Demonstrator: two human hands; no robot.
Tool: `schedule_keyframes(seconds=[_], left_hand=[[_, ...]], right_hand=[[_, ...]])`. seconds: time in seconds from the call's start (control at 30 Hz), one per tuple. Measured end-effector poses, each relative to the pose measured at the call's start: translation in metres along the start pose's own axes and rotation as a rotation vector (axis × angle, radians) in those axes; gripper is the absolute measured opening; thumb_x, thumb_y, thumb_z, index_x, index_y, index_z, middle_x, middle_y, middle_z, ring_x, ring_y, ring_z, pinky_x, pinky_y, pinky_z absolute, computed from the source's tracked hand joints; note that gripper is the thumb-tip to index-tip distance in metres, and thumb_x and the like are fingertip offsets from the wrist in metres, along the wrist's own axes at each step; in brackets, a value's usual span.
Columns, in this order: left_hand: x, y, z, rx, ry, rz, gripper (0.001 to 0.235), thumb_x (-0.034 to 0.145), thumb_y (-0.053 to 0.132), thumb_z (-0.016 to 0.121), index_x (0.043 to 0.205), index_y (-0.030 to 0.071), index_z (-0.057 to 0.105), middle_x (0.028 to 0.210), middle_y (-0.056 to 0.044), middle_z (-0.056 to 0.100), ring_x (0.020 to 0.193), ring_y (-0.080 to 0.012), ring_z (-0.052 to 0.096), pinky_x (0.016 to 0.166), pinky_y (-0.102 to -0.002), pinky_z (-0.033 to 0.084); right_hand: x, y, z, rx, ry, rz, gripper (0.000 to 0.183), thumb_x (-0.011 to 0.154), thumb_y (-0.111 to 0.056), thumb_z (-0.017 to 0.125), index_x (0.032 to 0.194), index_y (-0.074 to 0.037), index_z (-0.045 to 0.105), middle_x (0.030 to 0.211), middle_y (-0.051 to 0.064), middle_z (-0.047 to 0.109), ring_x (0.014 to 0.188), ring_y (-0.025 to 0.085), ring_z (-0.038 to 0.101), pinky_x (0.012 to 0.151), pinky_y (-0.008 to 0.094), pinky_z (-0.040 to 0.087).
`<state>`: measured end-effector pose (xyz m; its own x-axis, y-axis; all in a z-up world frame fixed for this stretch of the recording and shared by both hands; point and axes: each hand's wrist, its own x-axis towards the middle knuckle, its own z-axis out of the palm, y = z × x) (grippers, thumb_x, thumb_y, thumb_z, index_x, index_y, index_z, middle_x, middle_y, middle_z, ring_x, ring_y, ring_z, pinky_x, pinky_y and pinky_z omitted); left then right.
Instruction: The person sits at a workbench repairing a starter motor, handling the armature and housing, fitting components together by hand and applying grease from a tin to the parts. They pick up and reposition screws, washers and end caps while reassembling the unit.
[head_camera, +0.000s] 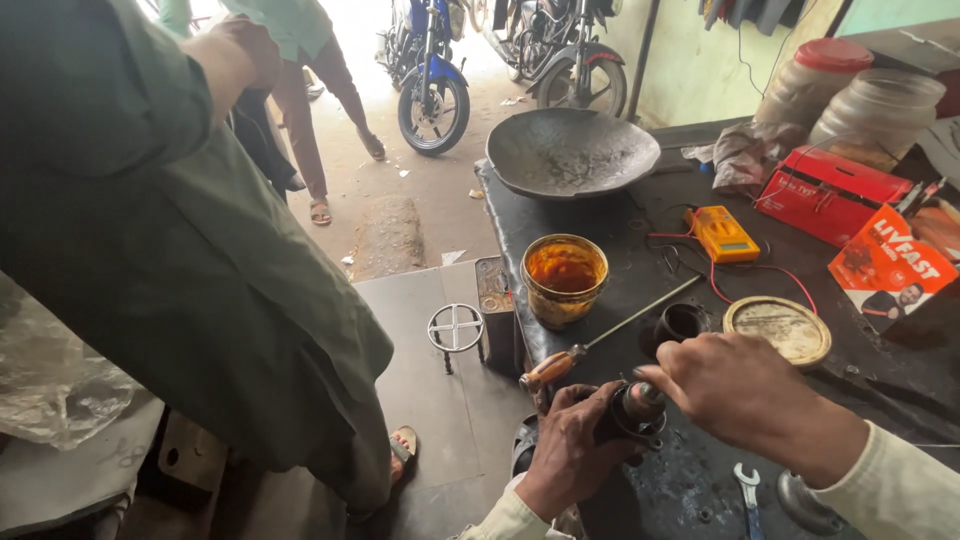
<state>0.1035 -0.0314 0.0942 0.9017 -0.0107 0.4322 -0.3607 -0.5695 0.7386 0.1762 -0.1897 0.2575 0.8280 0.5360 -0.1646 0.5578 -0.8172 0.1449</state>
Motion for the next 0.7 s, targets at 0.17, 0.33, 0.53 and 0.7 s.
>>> schedule_keyframes(seconds=[0.17,0.33,0.53,0.7], left_hand=[[0.001,0.001,-0.001,-0.030,-0.014,-0.014,0.075,0.071,0.021,0.089,0.140,0.010,0.061,0.121,-0.010,0.074,0.123,-0.0339,0.059,0.107,-0.045,0.044],[0.002,-0.001,0.003,-0.027,-0.001,0.006,0.076,0.072,0.021,0.090,0.141,0.009,0.060,0.123,-0.011,0.073,0.124,-0.0350,0.059,0.106,-0.045,0.044],[0.003,-0.003,0.005,-0.016,-0.028,-0.007,0.077,0.072,0.021,0.089,0.143,0.009,0.060,0.121,-0.010,0.074,0.125,-0.0348,0.059,0.107,-0.045,0.045],[0.003,-0.004,0.008,0.003,0.014,0.024,0.077,0.072,0.023,0.090,0.141,0.008,0.060,0.124,-0.011,0.073,0.124,-0.0345,0.060,0.108,-0.045,0.044]], right_hand=[[0.006,0.015,0.014,0.206,0.046,-0.145,0.032,0.086,-0.044,0.059,0.095,-0.013,0.061,0.086,0.012,0.072,0.091,0.033,0.071,0.081,0.049,0.056],[0.001,0.009,0.002,0.016,-0.042,-0.001,0.043,0.104,-0.056,0.052,0.088,-0.018,0.065,0.086,0.009,0.074,0.091,0.029,0.074,0.083,0.043,0.058],[0.004,0.017,0.014,0.235,0.141,-0.200,0.023,0.087,-0.034,0.062,0.091,-0.012,0.061,0.082,0.010,0.071,0.087,0.032,0.072,0.077,0.047,0.056],[0.012,0.039,0.046,0.285,0.317,-0.289,0.038,0.086,-0.044,0.068,0.107,-0.012,0.064,0.087,0.009,0.071,0.084,0.035,0.071,0.071,0.049,0.055]])
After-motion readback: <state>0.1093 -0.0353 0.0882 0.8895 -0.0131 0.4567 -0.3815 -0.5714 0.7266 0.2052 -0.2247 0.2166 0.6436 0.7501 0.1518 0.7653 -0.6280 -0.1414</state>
